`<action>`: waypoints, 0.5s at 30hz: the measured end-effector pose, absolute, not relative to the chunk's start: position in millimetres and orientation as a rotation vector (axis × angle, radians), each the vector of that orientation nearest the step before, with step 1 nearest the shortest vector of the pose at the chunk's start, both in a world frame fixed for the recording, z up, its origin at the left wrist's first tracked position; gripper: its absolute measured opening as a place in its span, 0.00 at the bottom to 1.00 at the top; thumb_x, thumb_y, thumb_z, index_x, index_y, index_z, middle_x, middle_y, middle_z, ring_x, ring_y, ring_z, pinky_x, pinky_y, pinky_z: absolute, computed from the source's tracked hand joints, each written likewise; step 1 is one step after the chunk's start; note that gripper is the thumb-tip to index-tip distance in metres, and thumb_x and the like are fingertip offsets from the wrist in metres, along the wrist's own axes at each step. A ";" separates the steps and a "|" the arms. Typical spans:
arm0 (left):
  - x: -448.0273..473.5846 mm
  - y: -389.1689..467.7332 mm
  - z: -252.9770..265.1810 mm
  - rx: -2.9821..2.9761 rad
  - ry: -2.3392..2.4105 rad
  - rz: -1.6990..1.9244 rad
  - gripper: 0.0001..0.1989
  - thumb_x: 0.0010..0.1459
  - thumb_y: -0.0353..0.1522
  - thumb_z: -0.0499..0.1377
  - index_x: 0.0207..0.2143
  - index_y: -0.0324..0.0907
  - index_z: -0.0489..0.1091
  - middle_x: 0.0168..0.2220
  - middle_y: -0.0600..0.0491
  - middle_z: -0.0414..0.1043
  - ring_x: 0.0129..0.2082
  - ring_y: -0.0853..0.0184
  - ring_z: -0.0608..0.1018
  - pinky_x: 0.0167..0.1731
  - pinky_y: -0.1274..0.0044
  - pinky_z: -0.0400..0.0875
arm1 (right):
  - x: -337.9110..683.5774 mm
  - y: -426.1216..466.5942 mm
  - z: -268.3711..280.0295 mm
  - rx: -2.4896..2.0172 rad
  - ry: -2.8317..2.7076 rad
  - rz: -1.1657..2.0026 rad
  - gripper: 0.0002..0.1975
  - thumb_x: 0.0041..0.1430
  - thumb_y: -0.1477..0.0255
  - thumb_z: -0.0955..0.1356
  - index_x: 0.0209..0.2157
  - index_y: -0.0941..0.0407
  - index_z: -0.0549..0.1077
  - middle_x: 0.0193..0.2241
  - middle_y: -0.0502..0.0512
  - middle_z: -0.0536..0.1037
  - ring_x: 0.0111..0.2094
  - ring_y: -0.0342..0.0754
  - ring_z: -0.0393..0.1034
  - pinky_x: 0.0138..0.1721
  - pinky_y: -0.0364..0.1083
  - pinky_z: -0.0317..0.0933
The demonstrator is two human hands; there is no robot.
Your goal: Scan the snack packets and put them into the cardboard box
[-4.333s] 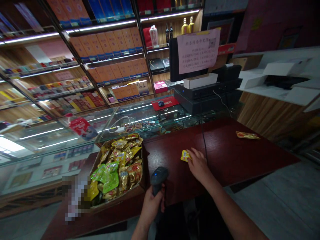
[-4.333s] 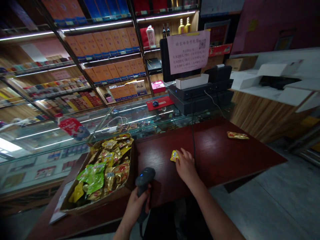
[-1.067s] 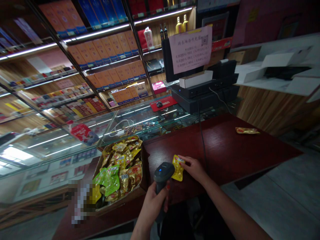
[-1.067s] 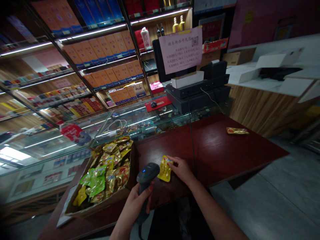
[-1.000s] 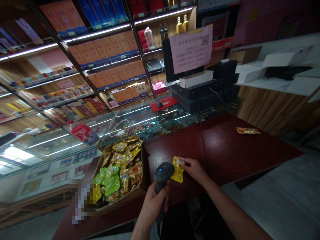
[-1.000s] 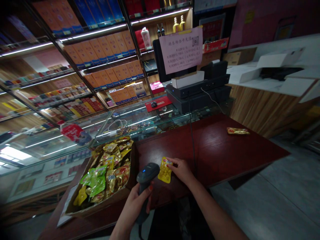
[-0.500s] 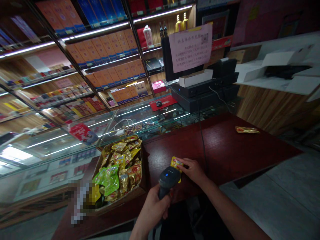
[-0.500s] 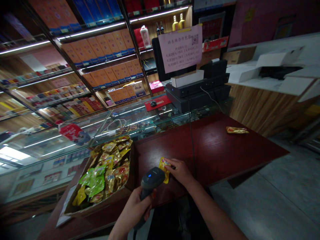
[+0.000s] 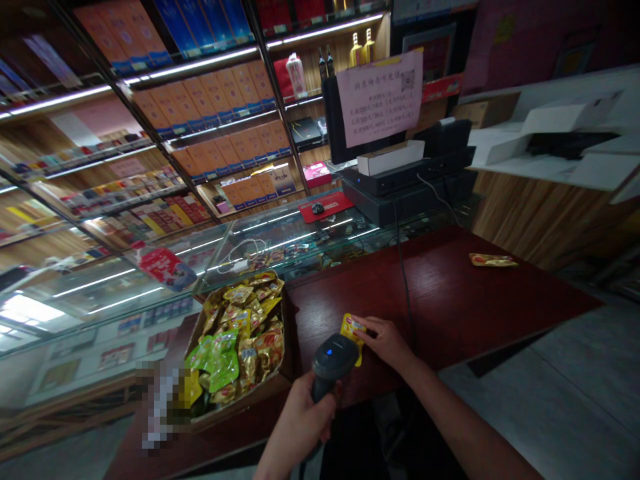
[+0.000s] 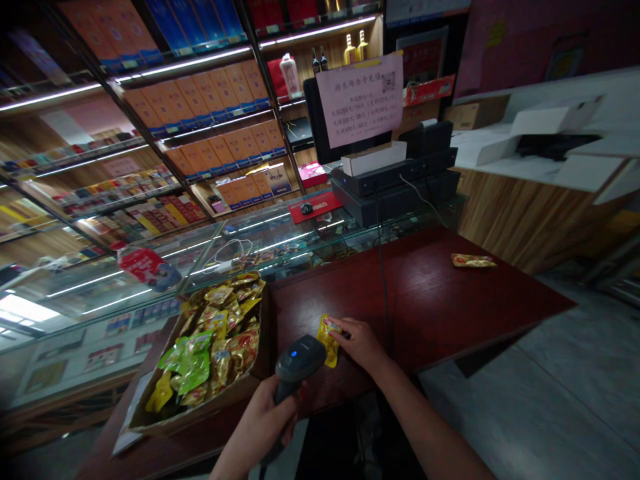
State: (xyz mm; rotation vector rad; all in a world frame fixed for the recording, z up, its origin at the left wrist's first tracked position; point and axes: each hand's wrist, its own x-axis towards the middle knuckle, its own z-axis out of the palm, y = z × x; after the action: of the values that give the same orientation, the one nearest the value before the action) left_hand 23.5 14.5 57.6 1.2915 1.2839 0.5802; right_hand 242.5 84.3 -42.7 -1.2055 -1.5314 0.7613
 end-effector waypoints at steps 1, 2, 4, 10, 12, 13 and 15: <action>22.6 14.0 57.6 1.296 1.291 0.584 0.10 0.53 0.35 0.62 0.34 0.38 0.70 0.15 0.61 0.64 0.11 0.75 0.64 0.11 0.85 0.58 | 242.2 84.0 -41.5 -1.200 -1.535 0.761 0.17 0.60 0.65 0.68 0.50 0.51 0.78 0.43 0.56 0.82 0.42 0.53 0.78 0.45 0.50 0.72; 21.7 13.5 57.4 1.302 1.300 0.588 0.11 0.54 0.37 0.63 0.33 0.38 0.70 0.15 0.61 0.64 0.11 0.75 0.65 0.12 0.85 0.58 | 241.9 83.8 -40.3 -1.195 -1.539 0.756 0.17 0.60 0.66 0.67 0.50 0.50 0.79 0.44 0.56 0.82 0.43 0.54 0.78 0.46 0.51 0.72; 20.0 13.2 56.5 1.315 1.311 0.585 0.12 0.54 0.39 0.63 0.31 0.39 0.70 0.14 0.60 0.64 0.11 0.75 0.65 0.12 0.84 0.58 | 241.5 83.8 -38.5 -1.190 -1.544 0.737 0.16 0.60 0.67 0.67 0.49 0.50 0.79 0.44 0.57 0.82 0.44 0.55 0.78 0.48 0.53 0.71; 18.5 13.6 54.1 1.335 1.307 0.564 0.06 0.53 0.34 0.60 0.31 0.39 0.68 0.14 0.61 0.63 0.11 0.75 0.64 0.12 0.84 0.59 | 242.0 84.7 -38.6 -1.237 -1.531 0.740 0.18 0.59 0.65 0.68 0.50 0.49 0.78 0.41 0.54 0.83 0.38 0.50 0.78 0.41 0.47 0.72; 19.2 13.4 54.5 1.336 1.305 0.572 0.05 0.53 0.33 0.59 0.32 0.39 0.68 0.14 0.61 0.63 0.11 0.75 0.63 0.12 0.84 0.59 | 242.5 84.8 -40.6 -1.247 -1.533 0.760 0.18 0.59 0.64 0.68 0.51 0.49 0.78 0.41 0.53 0.83 0.38 0.49 0.78 0.40 0.45 0.72; 19.7 13.3 55.0 1.335 1.302 0.577 0.05 0.52 0.32 0.59 0.32 0.39 0.69 0.14 0.61 0.63 0.11 0.75 0.63 0.12 0.84 0.59 | 242.9 84.8 -42.2 -1.243 -1.536 0.763 0.18 0.59 0.64 0.68 0.51 0.49 0.78 0.41 0.53 0.83 0.39 0.49 0.78 0.40 0.45 0.72; 20.8 13.0 56.2 1.321 1.299 0.588 0.06 0.52 0.32 0.59 0.32 0.39 0.69 0.14 0.61 0.63 0.11 0.75 0.64 0.12 0.84 0.59 | 243.8 85.0 -46.6 -1.234 -1.547 0.758 0.18 0.60 0.65 0.68 0.51 0.49 0.77 0.43 0.54 0.82 0.41 0.50 0.78 0.42 0.46 0.71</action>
State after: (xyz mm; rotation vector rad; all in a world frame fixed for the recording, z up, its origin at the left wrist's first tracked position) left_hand 20.8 13.0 56.2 1.3207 1.2990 0.5876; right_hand 243.8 85.0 -46.6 -1.2339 -1.5467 0.7579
